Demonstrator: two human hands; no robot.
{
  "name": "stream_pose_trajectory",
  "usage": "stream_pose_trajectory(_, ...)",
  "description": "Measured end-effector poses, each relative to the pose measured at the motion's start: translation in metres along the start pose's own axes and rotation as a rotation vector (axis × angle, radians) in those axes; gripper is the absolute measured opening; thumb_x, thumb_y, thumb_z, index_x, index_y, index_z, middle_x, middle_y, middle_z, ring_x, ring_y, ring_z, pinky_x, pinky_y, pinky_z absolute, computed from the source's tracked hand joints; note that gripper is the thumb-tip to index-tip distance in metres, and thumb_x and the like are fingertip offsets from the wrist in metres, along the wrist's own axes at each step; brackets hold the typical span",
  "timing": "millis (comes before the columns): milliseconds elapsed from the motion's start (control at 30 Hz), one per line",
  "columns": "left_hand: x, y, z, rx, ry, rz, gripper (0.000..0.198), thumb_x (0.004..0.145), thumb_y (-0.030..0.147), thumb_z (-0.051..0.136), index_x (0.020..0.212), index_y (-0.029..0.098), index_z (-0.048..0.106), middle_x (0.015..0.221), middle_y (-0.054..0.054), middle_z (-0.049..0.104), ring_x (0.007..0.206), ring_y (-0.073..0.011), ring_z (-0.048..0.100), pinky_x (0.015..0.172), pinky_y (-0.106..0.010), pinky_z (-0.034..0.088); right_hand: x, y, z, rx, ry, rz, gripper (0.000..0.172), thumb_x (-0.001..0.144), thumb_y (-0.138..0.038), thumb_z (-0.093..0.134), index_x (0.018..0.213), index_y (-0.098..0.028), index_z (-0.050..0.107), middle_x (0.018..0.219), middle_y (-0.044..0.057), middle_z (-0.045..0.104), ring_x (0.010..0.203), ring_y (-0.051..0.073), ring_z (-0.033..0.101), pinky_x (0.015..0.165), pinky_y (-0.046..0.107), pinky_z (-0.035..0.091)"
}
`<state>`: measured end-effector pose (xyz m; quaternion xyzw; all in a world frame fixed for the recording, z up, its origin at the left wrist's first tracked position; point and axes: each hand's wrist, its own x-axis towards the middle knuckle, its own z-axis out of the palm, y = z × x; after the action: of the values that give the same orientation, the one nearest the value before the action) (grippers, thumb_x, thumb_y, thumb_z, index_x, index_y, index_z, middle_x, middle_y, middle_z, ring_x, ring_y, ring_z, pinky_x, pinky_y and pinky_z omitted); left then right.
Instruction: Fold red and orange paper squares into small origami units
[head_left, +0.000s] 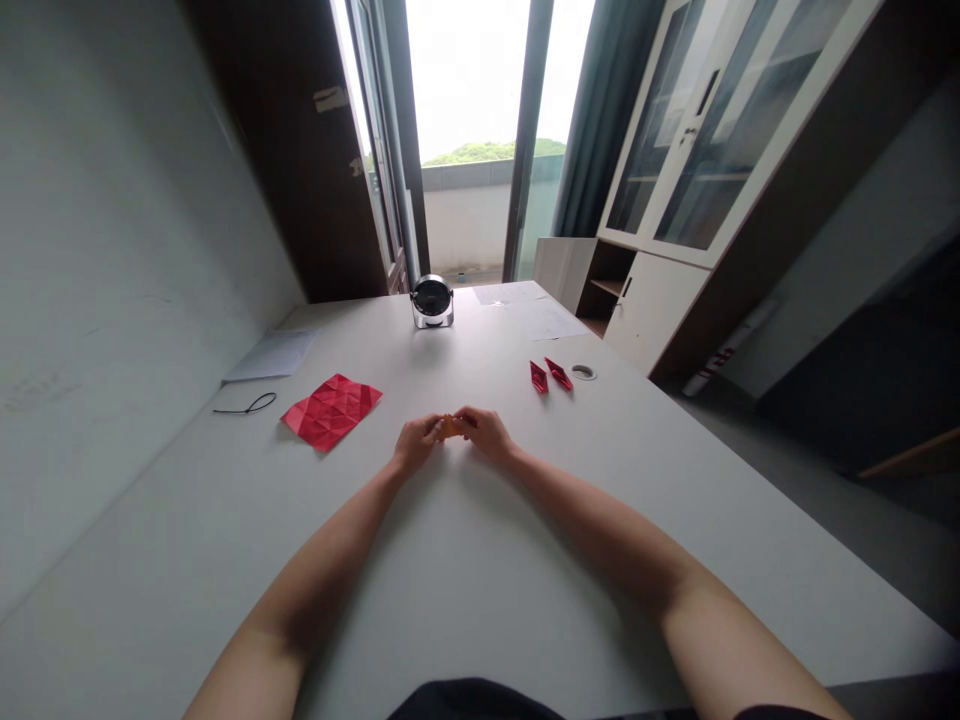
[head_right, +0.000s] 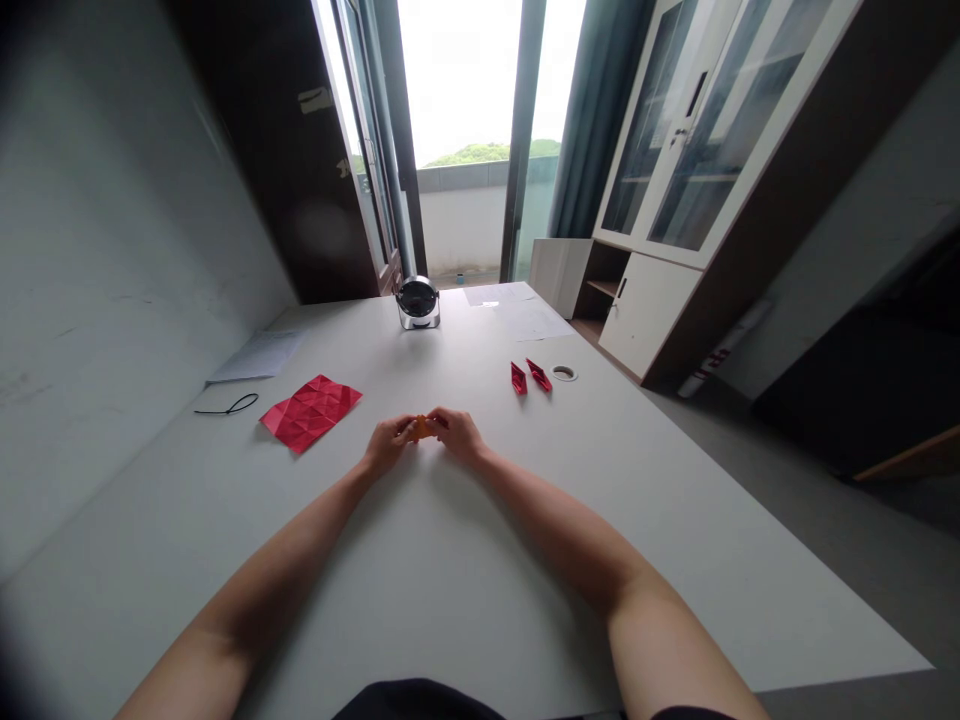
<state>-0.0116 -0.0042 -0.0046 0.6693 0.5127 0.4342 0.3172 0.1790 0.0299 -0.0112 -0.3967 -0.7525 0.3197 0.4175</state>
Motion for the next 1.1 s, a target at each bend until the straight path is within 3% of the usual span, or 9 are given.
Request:
stream_pose_trajectory(333, 0.004, -0.01, 0.001, -0.077, 0.008, 0.0, 0.029, 0.087, 0.039, 0.055, 0.099, 0.018, 0.072, 0.08, -0.003, 0.073, 0.067, -0.0177, 0.068, 0.066, -0.028, 0.053, 0.001, -0.002, -0.002, 0.02, -0.007, 0.016, 0.03, 0.09, -0.043, 0.055, 0.08, -0.019, 0.07, 0.059, -0.002, 0.063, 0.054, 0.011, 0.054, 0.056, 0.022, 0.04)
stream_pose_trajectory(533, 0.003, -0.01, 0.001, -0.075, 0.009, 0.004, 0.032, 0.088, 0.044, 0.057, 0.099, 0.019, 0.074, 0.086, -0.005, 0.074, 0.077, -0.0197, 0.068, 0.065, -0.027, 0.053, 0.001, -0.001, -0.001, 0.007, -0.036, 0.015, 0.028, 0.09, -0.042, 0.055, 0.078, -0.02, 0.069, 0.059, -0.002, 0.062, 0.054, 0.012, 0.053, 0.055, 0.022, 0.039)
stream_pose_trajectory(767, 0.003, -0.006, 0.0, -0.118, -0.005, -0.016, 0.035, 0.088, 0.048, 0.057, 0.098, 0.018, 0.073, 0.08, -0.004, 0.073, 0.07, -0.0183, 0.068, 0.063, -0.026, 0.051, -0.002, -0.005, -0.002, -0.063, -0.019, -0.051, 0.031, 0.092, -0.046, 0.055, 0.106, -0.024, 0.072, 0.061, -0.002, 0.064, 0.055, 0.013, 0.053, 0.058, 0.023, 0.04)
stream_pose_trajectory(1100, 0.003, -0.009, 0.0, -0.083, 0.001, -0.013, 0.035, 0.089, 0.049, 0.055, 0.094, 0.019, 0.072, 0.074, -0.003, 0.072, 0.065, -0.0173, 0.066, 0.062, -0.025, 0.049, -0.002, -0.004, 0.0, -0.074, -0.052, -0.125, 0.029, 0.09, -0.026, 0.055, 0.112, -0.027, 0.073, 0.093, 0.003, 0.076, 0.076, 0.017, 0.067, 0.074, 0.027, 0.048)
